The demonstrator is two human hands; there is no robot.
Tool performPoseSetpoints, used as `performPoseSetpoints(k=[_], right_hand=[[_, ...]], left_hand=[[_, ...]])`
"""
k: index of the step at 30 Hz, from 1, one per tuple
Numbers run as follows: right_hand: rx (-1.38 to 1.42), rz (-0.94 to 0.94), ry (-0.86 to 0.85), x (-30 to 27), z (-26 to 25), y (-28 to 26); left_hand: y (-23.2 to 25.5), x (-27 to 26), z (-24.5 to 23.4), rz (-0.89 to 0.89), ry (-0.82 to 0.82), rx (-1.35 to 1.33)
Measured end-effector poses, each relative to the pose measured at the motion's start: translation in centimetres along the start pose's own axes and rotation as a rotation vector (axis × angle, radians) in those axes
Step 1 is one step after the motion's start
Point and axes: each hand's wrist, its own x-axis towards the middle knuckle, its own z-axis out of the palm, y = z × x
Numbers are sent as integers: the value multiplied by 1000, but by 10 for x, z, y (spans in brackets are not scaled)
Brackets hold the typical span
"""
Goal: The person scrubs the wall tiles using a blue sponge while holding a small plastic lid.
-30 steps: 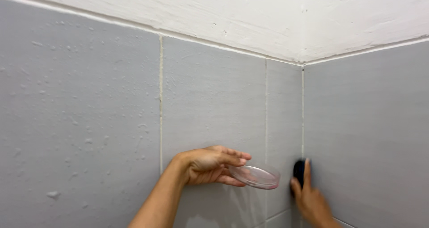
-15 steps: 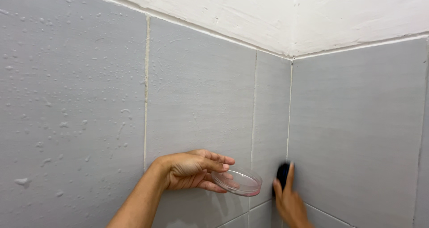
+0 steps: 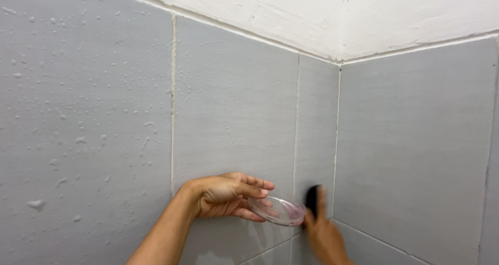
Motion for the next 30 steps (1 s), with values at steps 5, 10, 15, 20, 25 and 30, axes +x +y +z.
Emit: performPoseSetpoints(k=[5, 10, 15, 20, 25, 30], right_hand=[[8, 201, -68, 7, -41, -28], [17, -518, 82, -15, -33, -62], [-46, 114, 14, 41, -68, -54], [18, 23, 43, 39, -67, -72], [-145, -341, 82, 21, -64, -97], [-18, 104, 23, 68, -100, -82]], left_hand=[[-1, 1, 0, 0, 12, 13], [-1, 8, -4, 21, -23, -4], [-4, 7, -7, 9, -19, 2], [-2, 12, -7, 18, -43, -6], [0, 16, -6, 26, -25, 3], [-2, 18, -8, 33, -36, -2]])
